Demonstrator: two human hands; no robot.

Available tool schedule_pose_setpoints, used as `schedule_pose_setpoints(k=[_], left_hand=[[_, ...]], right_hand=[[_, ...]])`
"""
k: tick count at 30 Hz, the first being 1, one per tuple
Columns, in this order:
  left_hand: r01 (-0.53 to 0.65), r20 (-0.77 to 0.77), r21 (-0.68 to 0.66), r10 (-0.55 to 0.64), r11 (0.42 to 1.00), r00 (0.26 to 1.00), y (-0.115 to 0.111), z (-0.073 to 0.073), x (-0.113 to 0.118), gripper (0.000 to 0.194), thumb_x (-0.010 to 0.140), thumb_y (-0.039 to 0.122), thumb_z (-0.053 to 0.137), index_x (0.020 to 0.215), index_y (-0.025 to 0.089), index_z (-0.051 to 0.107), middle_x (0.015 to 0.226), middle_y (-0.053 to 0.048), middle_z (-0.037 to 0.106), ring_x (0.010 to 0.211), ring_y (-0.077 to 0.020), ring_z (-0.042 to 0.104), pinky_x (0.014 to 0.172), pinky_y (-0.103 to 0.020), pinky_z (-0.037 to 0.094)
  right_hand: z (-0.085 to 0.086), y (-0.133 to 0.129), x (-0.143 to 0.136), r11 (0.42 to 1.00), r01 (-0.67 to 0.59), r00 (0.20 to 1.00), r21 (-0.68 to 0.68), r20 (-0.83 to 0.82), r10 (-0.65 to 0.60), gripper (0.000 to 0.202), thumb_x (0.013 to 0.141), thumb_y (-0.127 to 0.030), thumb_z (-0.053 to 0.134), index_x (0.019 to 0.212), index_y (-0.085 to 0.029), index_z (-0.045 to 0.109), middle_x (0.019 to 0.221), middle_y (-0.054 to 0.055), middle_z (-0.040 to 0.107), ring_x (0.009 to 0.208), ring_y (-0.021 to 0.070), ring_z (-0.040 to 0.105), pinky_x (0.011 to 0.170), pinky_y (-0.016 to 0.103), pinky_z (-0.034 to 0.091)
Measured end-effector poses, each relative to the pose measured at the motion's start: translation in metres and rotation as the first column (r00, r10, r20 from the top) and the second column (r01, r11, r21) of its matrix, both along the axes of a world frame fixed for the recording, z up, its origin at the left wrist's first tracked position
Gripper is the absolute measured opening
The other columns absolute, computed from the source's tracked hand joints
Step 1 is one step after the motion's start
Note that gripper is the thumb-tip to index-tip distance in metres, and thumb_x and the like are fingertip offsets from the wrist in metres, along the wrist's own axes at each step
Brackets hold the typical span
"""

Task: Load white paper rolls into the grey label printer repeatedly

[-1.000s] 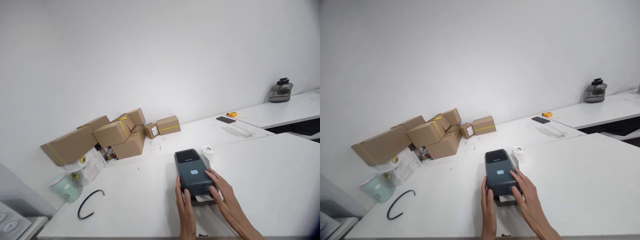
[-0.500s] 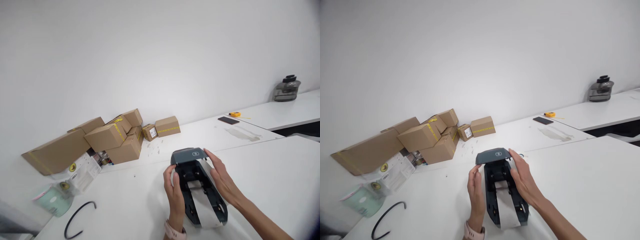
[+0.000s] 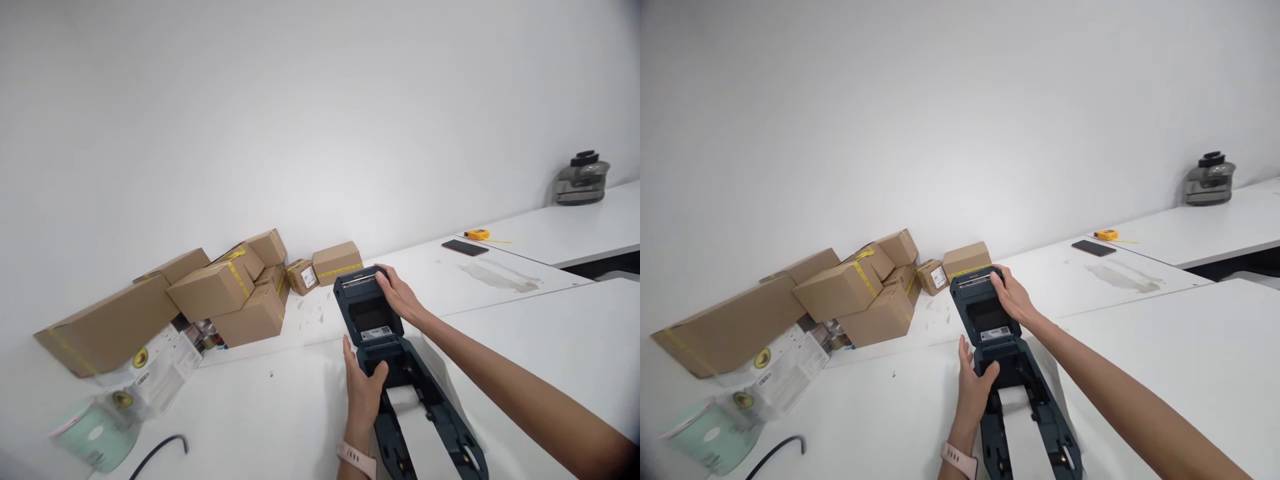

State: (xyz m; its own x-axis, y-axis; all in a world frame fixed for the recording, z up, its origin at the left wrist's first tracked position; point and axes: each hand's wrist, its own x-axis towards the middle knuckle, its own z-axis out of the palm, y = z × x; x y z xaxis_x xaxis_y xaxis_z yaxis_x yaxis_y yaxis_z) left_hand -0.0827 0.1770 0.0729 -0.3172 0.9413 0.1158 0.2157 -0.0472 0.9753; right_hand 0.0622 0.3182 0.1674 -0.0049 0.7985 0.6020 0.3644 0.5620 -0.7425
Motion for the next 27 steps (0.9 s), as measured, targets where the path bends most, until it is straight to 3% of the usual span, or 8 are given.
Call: schedule_pose_setpoints(k=[5, 8, 11, 15, 18, 20, 22, 27], left_hand=[[0.027, 0.063, -0.067, -0.023, 0.997, 0.998, 0.001, -0.008, -0.002, 0.095, 0.08, 0.038, 0.071, 0.156, 0.021, 0.018, 0.156, -0.016, 0.038, 0.144, -0.028, 0.037, 0.113, -0.037, 0.035], [0.028, 0.09, -0.011, -0.027, 1.0, 0.996, 0.001, -0.009, -0.002, 0.089, 0.081, 0.035, 0.07, 0.154, 0.022, 0.022, 0.15, -0.014, 0.047, 0.137, -0.0254, 0.046, 0.11, -0.035, 0.037], [0.046, 0.13, 0.031, -0.049, 0.998, 0.99, 0.002, -0.011, -0.002, 0.084, 0.081, 0.033, 0.07, 0.152, 0.021, 0.027, 0.144, -0.014, 0.054, 0.128, -0.0236, 0.055, 0.106, -0.033, 0.042], [0.013, 0.128, 0.042, -0.018, 0.999, 0.992, 0.004, -0.012, -0.003, 0.083, 0.077, 0.035, 0.074, 0.149, 0.021, 0.035, 0.14, -0.013, 0.058, 0.127, -0.0244, 0.057, 0.107, -0.034, 0.042], [0.002, 0.109, 0.02, -0.004, 1.0, 0.994, 0.004, -0.013, -0.004, 0.084, 0.075, 0.033, 0.074, 0.149, 0.02, 0.036, 0.141, -0.013, 0.058, 0.129, -0.0246, 0.056, 0.109, -0.033, 0.041], [0.011, 0.082, 0.005, -0.011, 1.0, 0.997, 0.004, -0.015, -0.005, 0.083, 0.077, 0.032, 0.072, 0.15, 0.021, 0.035, 0.143, -0.012, 0.056, 0.131, -0.0244, 0.054, 0.109, -0.032, 0.04], [0.015, 0.045, -0.007, -0.015, 1.0, 0.999, 0.005, -0.018, -0.005, 0.082, 0.08, 0.032, 0.068, 0.152, 0.021, 0.031, 0.149, -0.012, 0.051, 0.136, -0.0245, 0.049, 0.111, -0.032, 0.038], [0.02, -0.015, -0.021, -0.02, 1.0, 1.0, 0.005, -0.024, -0.004, 0.083, 0.091, 0.032, 0.05, 0.159, 0.02, 0.004, 0.161, -0.014, 0.031, 0.146, -0.0216, 0.035, 0.115, -0.034, 0.032]], right_hand=[[-0.008, -0.027, 0.018, 1.0, 0.029, 0.999, -0.005, 0.042, -0.029, 0.049, 0.097, -0.054, 0.044, 0.136, -0.025, 0.05, 0.119, 0.011, 0.072, 0.095, 0.0284, 0.072, 0.07, 0.038, 0.057], [-0.03, -0.065, 0.034, 0.989, 0.112, 0.991, 0.095, 0.068, -0.119, 0.032, 0.098, -0.046, 0.045, 0.117, -0.024, 0.059, 0.108, 0.009, 0.073, 0.093, 0.026, 0.07, 0.063, 0.034, 0.054], [-0.054, -0.092, 0.036, 0.976, -0.099, 0.948, 0.192, 0.317, 0.034, 0.02, 0.098, -0.031, 0.045, 0.1, -0.026, 0.064, 0.095, 0.005, 0.075, 0.085, 0.0225, 0.071, 0.07, 0.036, 0.055], [-0.074, -0.094, 0.018, 0.882, -0.459, 0.601, 0.108, 0.768, 0.219, 0.032, 0.087, -0.008, 0.047, 0.103, -0.022, 0.071, 0.092, 0.007, 0.077, 0.09, 0.0248, 0.071, 0.101, 0.047, 0.046], [-0.082, -0.087, 0.005, 0.868, -0.496, 0.319, -0.008, 0.928, 0.191, 0.029, 0.075, -0.005, 0.053, 0.092, -0.012, 0.075, 0.08, 0.013, 0.076, 0.088, 0.0301, 0.071, 0.112, 0.053, 0.031], [-0.086, -0.086, 0.002, 0.862, -0.495, 0.199, -0.108, 0.952, 0.234, 0.027, 0.073, -0.006, 0.056, 0.091, -0.009, 0.076, 0.081, 0.016, 0.076, 0.088, 0.0306, 0.071, 0.114, 0.052, 0.026], [-0.086, -0.089, 0.003, 0.855, -0.48, 0.164, -0.196, 0.938, 0.307, 0.028, 0.074, -0.006, 0.055, 0.092, -0.008, 0.076, 0.084, 0.017, 0.076, 0.089, 0.0301, 0.07, 0.113, 0.051, 0.026], [-0.067, -0.098, 0.014, 0.812, -0.465, 0.264, -0.354, 0.819, 0.509, 0.029, 0.088, -0.024, 0.053, 0.104, -0.014, 0.075, 0.095, 0.016, 0.073, 0.102, 0.0335, 0.064, 0.106, 0.058, 0.03]])
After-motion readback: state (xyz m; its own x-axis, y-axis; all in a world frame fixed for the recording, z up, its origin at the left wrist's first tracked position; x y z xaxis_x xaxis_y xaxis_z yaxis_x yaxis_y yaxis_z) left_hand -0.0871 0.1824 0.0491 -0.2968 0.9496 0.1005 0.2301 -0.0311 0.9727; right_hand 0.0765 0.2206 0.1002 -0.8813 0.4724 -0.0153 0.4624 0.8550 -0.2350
